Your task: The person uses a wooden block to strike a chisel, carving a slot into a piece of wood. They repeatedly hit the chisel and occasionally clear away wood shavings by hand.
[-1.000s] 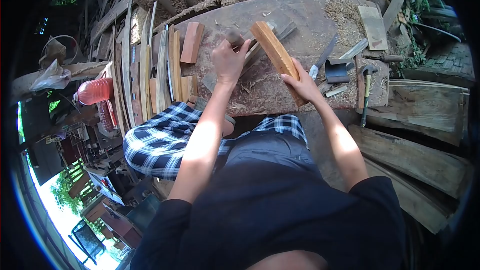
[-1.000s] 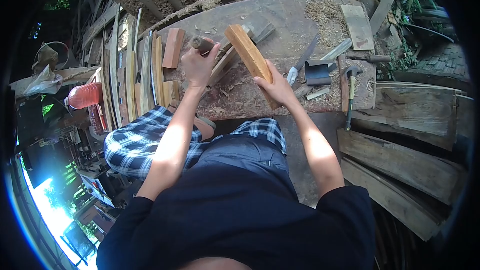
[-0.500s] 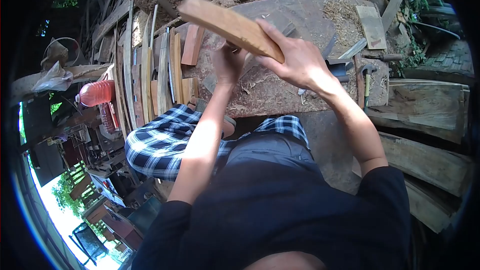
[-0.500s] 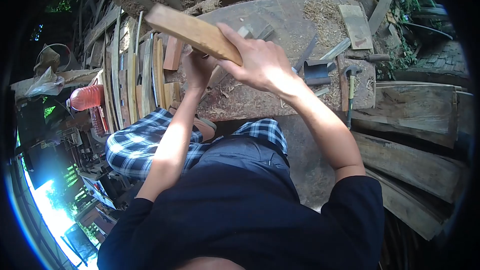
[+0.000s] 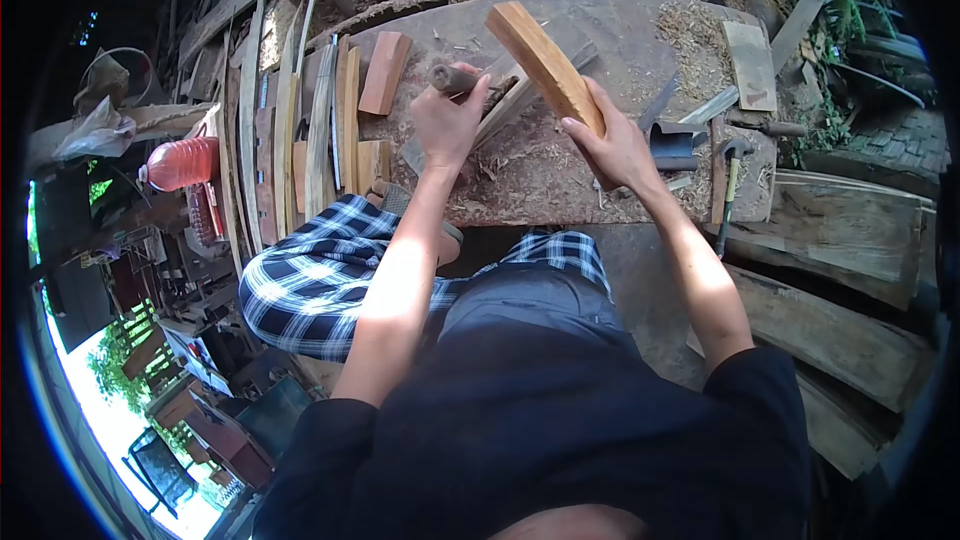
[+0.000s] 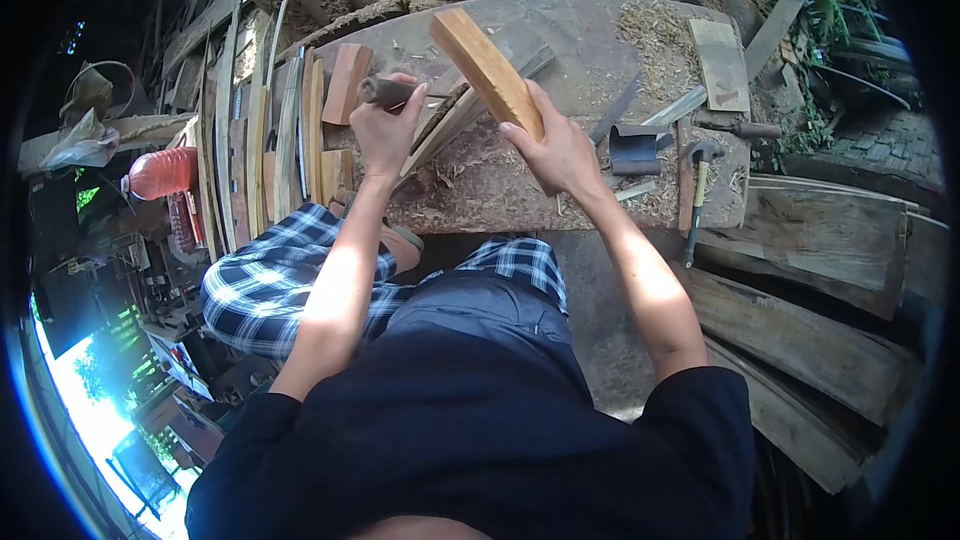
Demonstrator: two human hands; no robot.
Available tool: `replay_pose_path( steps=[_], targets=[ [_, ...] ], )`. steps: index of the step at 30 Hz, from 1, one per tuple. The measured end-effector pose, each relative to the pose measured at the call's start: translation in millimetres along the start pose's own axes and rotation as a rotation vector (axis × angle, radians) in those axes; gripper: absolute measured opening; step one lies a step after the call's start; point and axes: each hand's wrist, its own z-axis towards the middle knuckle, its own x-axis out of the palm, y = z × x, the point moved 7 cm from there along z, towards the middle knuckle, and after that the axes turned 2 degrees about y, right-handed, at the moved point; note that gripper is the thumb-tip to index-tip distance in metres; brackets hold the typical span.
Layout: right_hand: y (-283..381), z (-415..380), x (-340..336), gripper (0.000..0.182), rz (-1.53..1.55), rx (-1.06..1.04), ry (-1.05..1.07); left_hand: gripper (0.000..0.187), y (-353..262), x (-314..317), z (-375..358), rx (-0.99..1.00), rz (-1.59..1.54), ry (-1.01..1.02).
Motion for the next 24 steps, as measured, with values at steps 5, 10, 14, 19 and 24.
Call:
replay_pose_path(
  steps=[5, 10, 14, 19, 24],
  targets=[
    [-24, -9, 21, 0.088, 0.062, 0.038, 0.007, 0.018, -3, 13, 4, 0.062, 0.093, 0.042],
    [-25, -15, 22, 0.087, 0.063, 0.055, 0.019, 0.022, -7, 16, 6, 0.079, 0.135, 0.064],
    [-18, -16, 15, 0.087, 0.115, 0.048, 0.016, 0.023, -8, 16, 7, 0.066, 0.081, 0.054],
    [-12, -16, 7, 0.086, 0.093, 0.021, -0.037, 0.026, -10, 17, 10, 0.114, 0.122, 0.007],
    [86, -25, -47, 0.08, 0.266, -0.201, -0.119, 0.027, -2, 22, 10, 0.131, 0.141, 0.019]
  ],
)
